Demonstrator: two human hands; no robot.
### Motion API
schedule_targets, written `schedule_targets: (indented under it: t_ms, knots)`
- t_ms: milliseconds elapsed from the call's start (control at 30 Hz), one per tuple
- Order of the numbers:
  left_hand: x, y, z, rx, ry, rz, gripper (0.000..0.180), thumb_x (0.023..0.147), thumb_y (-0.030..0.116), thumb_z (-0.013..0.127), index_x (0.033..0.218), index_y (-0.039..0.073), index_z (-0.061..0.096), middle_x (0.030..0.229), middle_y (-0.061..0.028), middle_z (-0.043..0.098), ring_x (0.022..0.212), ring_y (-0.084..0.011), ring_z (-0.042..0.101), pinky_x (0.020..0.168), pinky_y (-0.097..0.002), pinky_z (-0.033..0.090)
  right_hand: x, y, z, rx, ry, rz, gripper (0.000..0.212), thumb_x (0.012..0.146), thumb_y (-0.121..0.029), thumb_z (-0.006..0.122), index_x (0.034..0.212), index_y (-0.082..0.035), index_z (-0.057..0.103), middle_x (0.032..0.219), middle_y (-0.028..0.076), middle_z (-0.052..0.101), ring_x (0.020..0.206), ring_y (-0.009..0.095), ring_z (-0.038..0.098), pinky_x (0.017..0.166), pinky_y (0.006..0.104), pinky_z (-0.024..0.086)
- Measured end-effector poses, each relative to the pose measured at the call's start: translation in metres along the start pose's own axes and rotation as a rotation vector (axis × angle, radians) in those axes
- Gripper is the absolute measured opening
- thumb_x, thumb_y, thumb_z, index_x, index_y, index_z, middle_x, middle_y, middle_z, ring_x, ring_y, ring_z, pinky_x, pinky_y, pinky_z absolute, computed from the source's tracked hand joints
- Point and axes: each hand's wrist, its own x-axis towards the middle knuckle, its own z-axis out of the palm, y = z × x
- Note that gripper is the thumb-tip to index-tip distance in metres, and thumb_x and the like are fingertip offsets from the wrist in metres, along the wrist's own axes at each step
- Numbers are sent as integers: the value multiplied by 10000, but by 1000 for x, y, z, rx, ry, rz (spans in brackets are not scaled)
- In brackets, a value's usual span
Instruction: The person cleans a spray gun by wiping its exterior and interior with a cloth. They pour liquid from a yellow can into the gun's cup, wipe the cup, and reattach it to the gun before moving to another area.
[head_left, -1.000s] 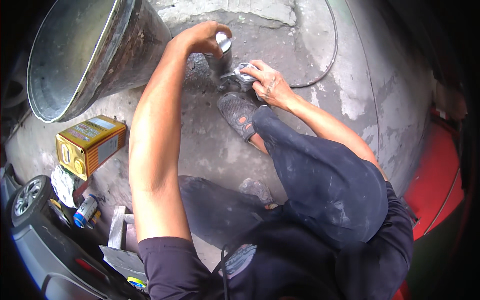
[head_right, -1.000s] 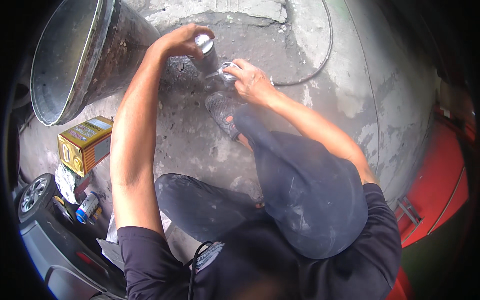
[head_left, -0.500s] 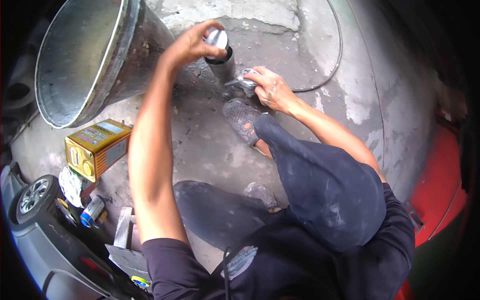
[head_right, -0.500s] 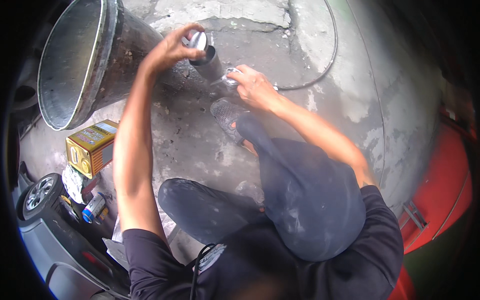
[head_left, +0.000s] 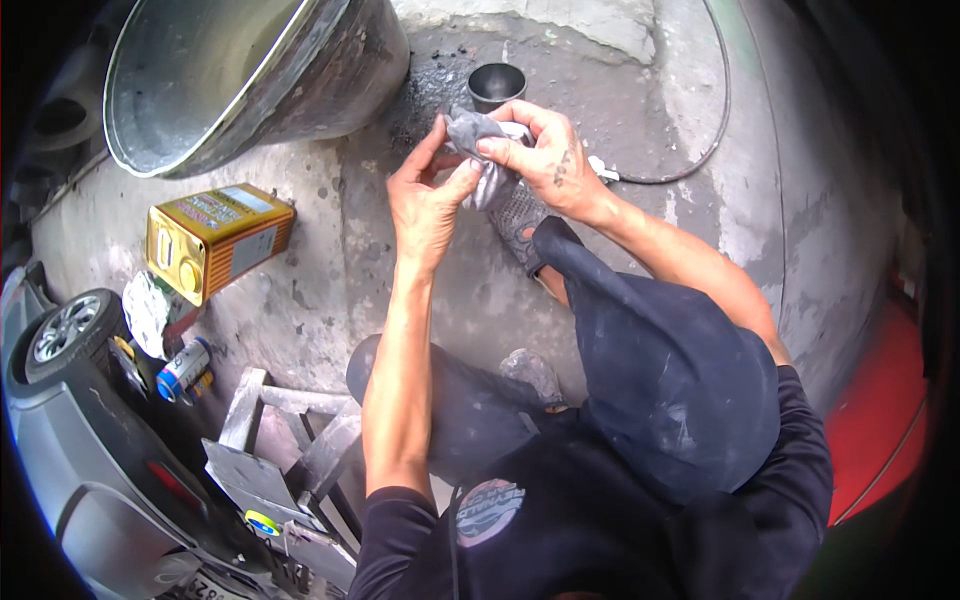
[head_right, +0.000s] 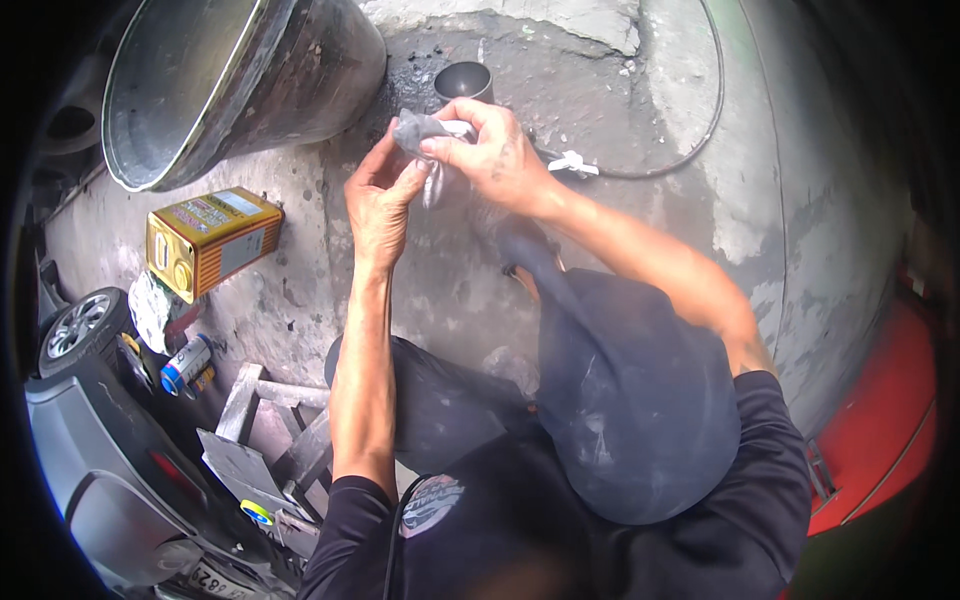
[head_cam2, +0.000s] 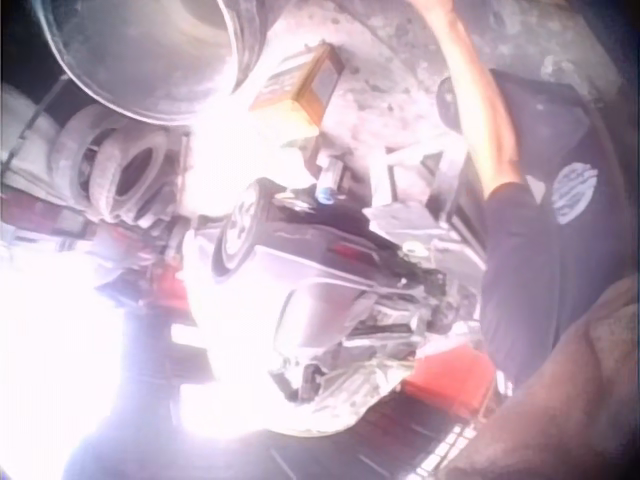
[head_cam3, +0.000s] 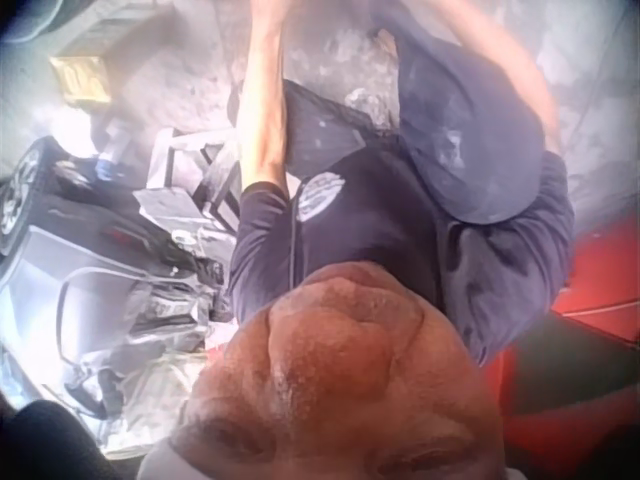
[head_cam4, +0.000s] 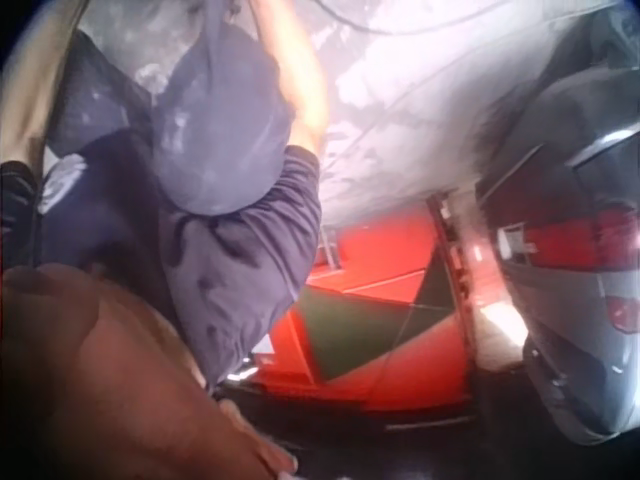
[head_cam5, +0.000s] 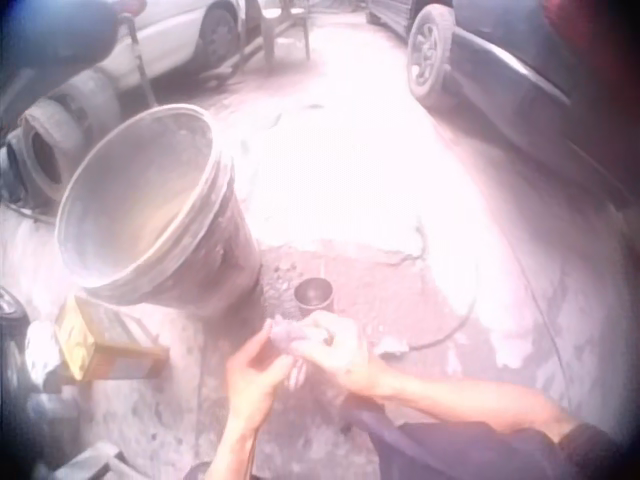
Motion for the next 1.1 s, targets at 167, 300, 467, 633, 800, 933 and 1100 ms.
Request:
schedule_targets:
  t_ms: [167, 300, 467, 633, 800, 933, 1100]
  knots:
    - [-14, 16, -3, 264, 71, 128, 635, 813, 16, 803, 1403, -22, 572, 1344, -113, 605, 1082, -174, 624, 927, -305, 549, 12, 16, 18, 29, 51, -17, 378, 888, -337, 742, 1020, 12, 684, 861, 48, 700, 803, 116, 628, 723, 295, 500]
    - [-24, 0, -12, 560, -62, 303, 596, 803, 74, 802, 1363, -3, 614, 1442, -154, 531, 1235, -232, 602, 990, -364, 547, 26, 43, 14, 169, 35, 20, 382, 910, -338, 710, 1047, 17, 679, 876, 66, 696, 830, 119, 634, 727, 292, 500]
    - [-33, 0, -15, 170, 144, 89, 644, 772, 72, 826, 1381, 28, 618, 1284, -154, 627, 1047, -171, 645, 837, -288, 556, 22, 22, 33, 68, 8, -51, 419, 904, -349, 718, 1096, 16, 645, 912, 69, 692, 881, 128, 641, 778, 295, 518]
    - [-37, 4, -23, 151, 167, 44, 628, 802, 55, 818, 1387, -5, 600, 1253, -74, 645, 996, -115, 625, 787, -251, 547, 6, 15, 45, 113, -44, -21, 312, 894, -217, 730, 1103, -20, 607, 968, 7, 651, 896, 71, 584, 799, 265, 485]
    - [-45, 3, -13, 439, 55, 276, 590, 815, 17, 774, 1382, 34, 612, 1470, -127, 522, 1273, -205, 565, 1034, -387, 523, 23, 24, 42, 459, -41, 133, 365, 858, -208, 717, 1113, 33, 617, 976, 67, 658, 891, 136, 622, 785, 287, 503]
    - [-45, 11, -11, 269, 105, 188, 624, 833, 73, 774, 1413, -15, 560, 1372, -151, 594, 1216, -206, 599, 988, -360, 529, 25, 24, 41, 380, -120, 98, 389, 865, -198, 725, 1171, 7, 599, 1006, 44, 651, 931, 113, 606, 820, 274, 494]
    - [-42, 12, -22, 36, 102, -83, 719, 807, 88, 834, 1436, -54, 517, 1163, -146, 694, 1111, -200, 645, 923, -310, 533, 7, 19, 41, 132, -115, -8, 409, 889, -194, 734, 1232, -33, 579, 1054, 10, 645, 977, 81, 579, 836, 261, 479]
